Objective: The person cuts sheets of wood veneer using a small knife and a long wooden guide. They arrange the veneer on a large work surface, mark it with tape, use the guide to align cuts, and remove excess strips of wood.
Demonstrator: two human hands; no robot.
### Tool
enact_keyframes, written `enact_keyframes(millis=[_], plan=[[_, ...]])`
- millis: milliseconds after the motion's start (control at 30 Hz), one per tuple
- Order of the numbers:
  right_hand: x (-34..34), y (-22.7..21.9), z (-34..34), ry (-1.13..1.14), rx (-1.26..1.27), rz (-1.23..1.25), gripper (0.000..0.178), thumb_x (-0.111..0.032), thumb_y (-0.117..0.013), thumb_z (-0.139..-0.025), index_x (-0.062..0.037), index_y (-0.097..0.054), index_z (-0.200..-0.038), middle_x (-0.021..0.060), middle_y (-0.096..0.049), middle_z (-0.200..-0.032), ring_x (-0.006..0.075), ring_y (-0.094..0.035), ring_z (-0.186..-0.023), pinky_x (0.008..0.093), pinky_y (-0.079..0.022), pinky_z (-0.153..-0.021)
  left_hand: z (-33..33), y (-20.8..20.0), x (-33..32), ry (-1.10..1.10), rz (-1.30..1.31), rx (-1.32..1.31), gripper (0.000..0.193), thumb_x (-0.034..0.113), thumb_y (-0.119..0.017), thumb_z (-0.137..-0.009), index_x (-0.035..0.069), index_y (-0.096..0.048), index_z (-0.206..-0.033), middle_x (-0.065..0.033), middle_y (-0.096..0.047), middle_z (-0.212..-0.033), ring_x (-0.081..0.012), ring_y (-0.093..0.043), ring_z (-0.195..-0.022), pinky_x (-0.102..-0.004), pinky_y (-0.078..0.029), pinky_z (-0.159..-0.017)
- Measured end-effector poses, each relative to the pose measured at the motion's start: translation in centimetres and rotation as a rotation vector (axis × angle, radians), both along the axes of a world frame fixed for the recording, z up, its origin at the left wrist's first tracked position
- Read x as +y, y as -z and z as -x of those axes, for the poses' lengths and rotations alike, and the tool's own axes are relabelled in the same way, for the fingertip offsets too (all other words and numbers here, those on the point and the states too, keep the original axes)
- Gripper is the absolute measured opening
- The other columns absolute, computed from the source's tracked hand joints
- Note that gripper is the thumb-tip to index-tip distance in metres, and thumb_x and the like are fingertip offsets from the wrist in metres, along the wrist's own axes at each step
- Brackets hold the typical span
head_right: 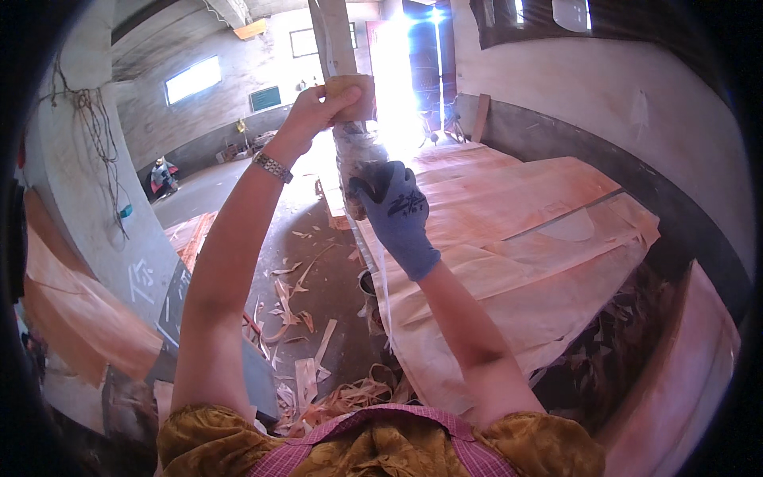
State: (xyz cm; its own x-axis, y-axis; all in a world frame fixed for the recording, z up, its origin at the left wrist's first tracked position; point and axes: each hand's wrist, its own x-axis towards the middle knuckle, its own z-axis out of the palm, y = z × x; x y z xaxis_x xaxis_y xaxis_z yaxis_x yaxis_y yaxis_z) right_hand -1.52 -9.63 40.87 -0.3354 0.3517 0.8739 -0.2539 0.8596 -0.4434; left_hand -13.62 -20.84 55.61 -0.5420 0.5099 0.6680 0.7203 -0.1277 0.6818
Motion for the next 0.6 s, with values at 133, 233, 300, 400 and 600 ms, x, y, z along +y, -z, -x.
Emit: enact_keyframes(millis=[133, 233, 300, 400, 600], plan=[[0.0, 0.4, 0.5, -0.19, 0.021, 0.167, 0.04, -0.033, -0.079, -0.079, -0.0042, -0.056, -0.094, 0.0128, -0.065, -0.082, 0.0309, -0.063, -0.074, 0.039, -0.049, -0.067, 0.0, 0.3, 0.2, 0.029, 0.001, -0.034, 0.073, 0.049, -0.08, -0.077, -0.007, -0.058, -0.118, -0.0105, -0.067, -0.102, -0.0138, -0.064, -0.09, -0.0257, -0.052, -0.078], [1.1, 0.8, 1.7, -0.29, -0.019, 0.247, 0.039, -0.031, -0.08, -0.078, -0.0036, -0.056, -0.092, 0.0119, -0.066, -0.079, 0.0276, -0.063, -0.07, 0.0381, -0.049, -0.067, 0.0, 0.3, 0.0, 0.011, 0.014, -0.078, 0.072, 0.049, -0.081, -0.076, -0.006, -0.059, -0.117, -0.0091, -0.066, -0.101, -0.0126, -0.064, -0.089, -0.025, -0.051, -0.078], [2.5, 1.2, 3.3, -0.358, -0.059, 0.281, 0.039, -0.031, -0.08, -0.078, -0.003, -0.056, -0.092, 0.0102, -0.065, -0.077, 0.0241, -0.062, -0.067, 0.0361, -0.049, -0.066, 0.6, 0.2, 0.0, 0.021, 0.044, -0.06, 0.072, 0.049, -0.081, -0.076, -0.006, -0.059, -0.116, -0.0087, -0.066, -0.101, -0.0122, -0.063, -0.088, -0.0244, -0.05, -0.077], [1.0, 1.3, 2.3, -0.219, -0.145, 0.217, 0.043, -0.033, -0.08, -0.077, -0.0027, -0.057, -0.097, 0.0116, -0.066, -0.082, 0.0264, -0.064, -0.073, 0.0378, -0.05, -0.069, 1.7, 0.7, -0.2, 0.021, 0.058, -0.05, 0.071, 0.049, -0.081, -0.076, -0.006, -0.059, -0.115, -0.0082, -0.066, -0.101, -0.0116, -0.063, -0.088, -0.0242, -0.05, -0.077], [1.3, 3.8, 3.7, -0.283, -0.059, 0.351, 0.037, -0.024, -0.08, -0.078, -0.0019, -0.057, -0.095, 0.0082, -0.064, -0.077, 0.0162, -0.061, -0.066, 0.0323, -0.048, -0.061, 1.6, 0.8, 0.9, 0.031, 0.029, -0.045, 0.07, 0.047, -0.082, -0.075, -0.006, -0.06, -0.115, -0.0076, -0.067, -0.101, -0.012, -0.063, -0.089, -0.0243, -0.049, -0.079]])
